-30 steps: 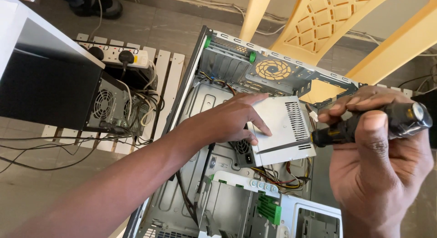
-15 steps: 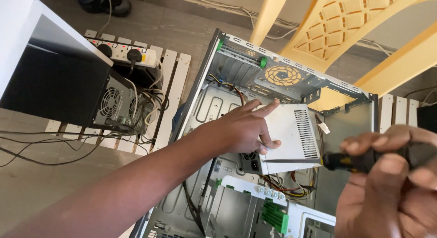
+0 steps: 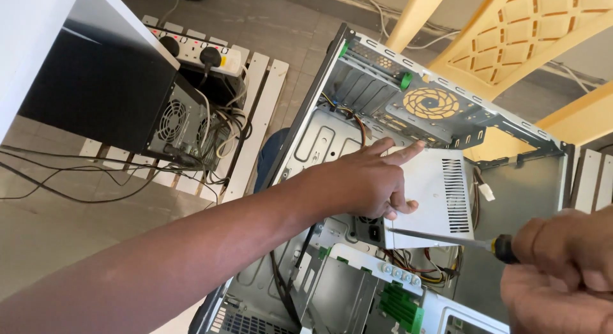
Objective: Extracting a power supply unit housing from a computer case using a screwdriver.
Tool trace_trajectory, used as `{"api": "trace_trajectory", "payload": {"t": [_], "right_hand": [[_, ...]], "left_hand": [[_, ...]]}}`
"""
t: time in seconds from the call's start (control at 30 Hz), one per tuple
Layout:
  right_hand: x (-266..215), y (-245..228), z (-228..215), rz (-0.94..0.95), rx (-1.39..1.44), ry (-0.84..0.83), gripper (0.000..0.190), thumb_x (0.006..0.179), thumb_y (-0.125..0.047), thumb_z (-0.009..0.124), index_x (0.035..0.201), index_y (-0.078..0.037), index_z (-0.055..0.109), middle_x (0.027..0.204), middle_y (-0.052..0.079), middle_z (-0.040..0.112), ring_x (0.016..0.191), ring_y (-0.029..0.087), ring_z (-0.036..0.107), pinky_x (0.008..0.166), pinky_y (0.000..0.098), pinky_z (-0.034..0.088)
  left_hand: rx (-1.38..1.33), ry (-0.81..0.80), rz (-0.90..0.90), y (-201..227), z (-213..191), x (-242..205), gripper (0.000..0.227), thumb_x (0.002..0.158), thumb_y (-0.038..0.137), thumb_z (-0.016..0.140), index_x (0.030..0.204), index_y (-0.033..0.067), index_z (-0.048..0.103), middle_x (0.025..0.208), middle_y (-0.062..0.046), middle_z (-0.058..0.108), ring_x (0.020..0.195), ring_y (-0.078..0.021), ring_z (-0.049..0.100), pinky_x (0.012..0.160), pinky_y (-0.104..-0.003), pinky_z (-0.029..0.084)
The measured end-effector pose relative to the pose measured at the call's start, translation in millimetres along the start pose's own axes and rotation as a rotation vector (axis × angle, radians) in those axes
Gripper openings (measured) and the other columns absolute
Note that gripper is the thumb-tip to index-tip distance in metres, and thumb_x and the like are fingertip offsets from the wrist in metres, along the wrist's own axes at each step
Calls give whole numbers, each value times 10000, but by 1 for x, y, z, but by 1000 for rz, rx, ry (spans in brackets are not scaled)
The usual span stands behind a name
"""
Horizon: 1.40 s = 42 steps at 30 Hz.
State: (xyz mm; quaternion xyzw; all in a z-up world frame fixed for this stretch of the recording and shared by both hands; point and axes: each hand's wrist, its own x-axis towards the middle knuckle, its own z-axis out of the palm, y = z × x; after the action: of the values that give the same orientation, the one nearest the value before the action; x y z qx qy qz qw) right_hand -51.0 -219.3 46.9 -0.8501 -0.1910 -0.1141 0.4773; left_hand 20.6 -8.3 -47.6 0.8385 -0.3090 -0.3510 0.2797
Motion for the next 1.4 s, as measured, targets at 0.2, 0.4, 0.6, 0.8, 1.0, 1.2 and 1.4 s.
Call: {"api": "trace_trajectory", "payload": {"t": [0.2, 0.4, 0.6, 0.8, 1.0, 1.2, 1.4], "right_hand": [[-8, 3, -11, 78, 700, 42, 222, 1054, -461, 468, 929, -288, 405, 611, -30, 318, 480, 125, 292, 499, 325, 336], [0, -64, -2, 166, 947, 289, 115, 1040, -210, 617, 1064, -110, 566, 993, 136, 538, 975, 249, 536, 940, 409, 498], [11, -59, 14, 145, 653, 544, 249, 1070, -248, 415, 870, -100, 438, 722, 64, 389, 620, 162, 421, 579, 302, 396], [21, -34, -22, 80, 940, 94, 333, 947, -184, 411, 619, -155, 360, 452, -9, 273, 386, 127, 234, 383, 288, 227], [26, -51, -22, -14, 700, -20, 187, 1067, -289, 407, 954, -153, 346, 698, 32, 420, 598, 135, 406, 601, 281, 348], [21, -56, -17, 213, 461, 292, 269, 1079, -383, 443, 1078, -114, 445, 943, 65, 548, 760, 134, 521, 673, 261, 504], [24, -35, 0, 161, 690, 387, 292, 1036, -381, 445, 830, -180, 397, 708, 9, 356, 621, 125, 378, 523, 273, 334]], "left_hand": [[-73, -76, -87, 25, -16, -14, 403, 951, 176, 641, 1318, 320, 723, 1746, -9, -147, 1597, -378, -140, 1247, -492, 52], [83, 1, 30, 24, -6, 2, 371, 939, 284, 668, 1292, 378, 728, 1717, -154, -8, 1568, -439, -21, 1227, -532, 72], [-62, 265, 542, 32, -11, -12, 416, 943, 121, 540, 1327, 226, 661, 1449, -117, 606, 1394, -370, 480, 1163, -510, 318], [-331, 117, 662, 63, -20, -28, 366, 983, 343, 639, 1280, 131, 672, 1288, -76, 734, 1178, -200, 708, 1045, -357, 536], [-463, 199, 536, 75, -16, -25, 186, 949, 38, 586, 1006, 43, 763, 966, -73, 809, 941, -125, 785, 882, -262, 625], [-383, 368, 603, 74, -11, -14, 100, 901, -26, 703, 925, 26, 784, 922, -83, 809, 833, -96, 780, 723, -204, 584], [-359, 362, 586, 62, -5, -12, 119, 865, 107, 757, 949, 28, 787, 861, -101, 800, 737, -65, 671, 629, -205, 532]]}}
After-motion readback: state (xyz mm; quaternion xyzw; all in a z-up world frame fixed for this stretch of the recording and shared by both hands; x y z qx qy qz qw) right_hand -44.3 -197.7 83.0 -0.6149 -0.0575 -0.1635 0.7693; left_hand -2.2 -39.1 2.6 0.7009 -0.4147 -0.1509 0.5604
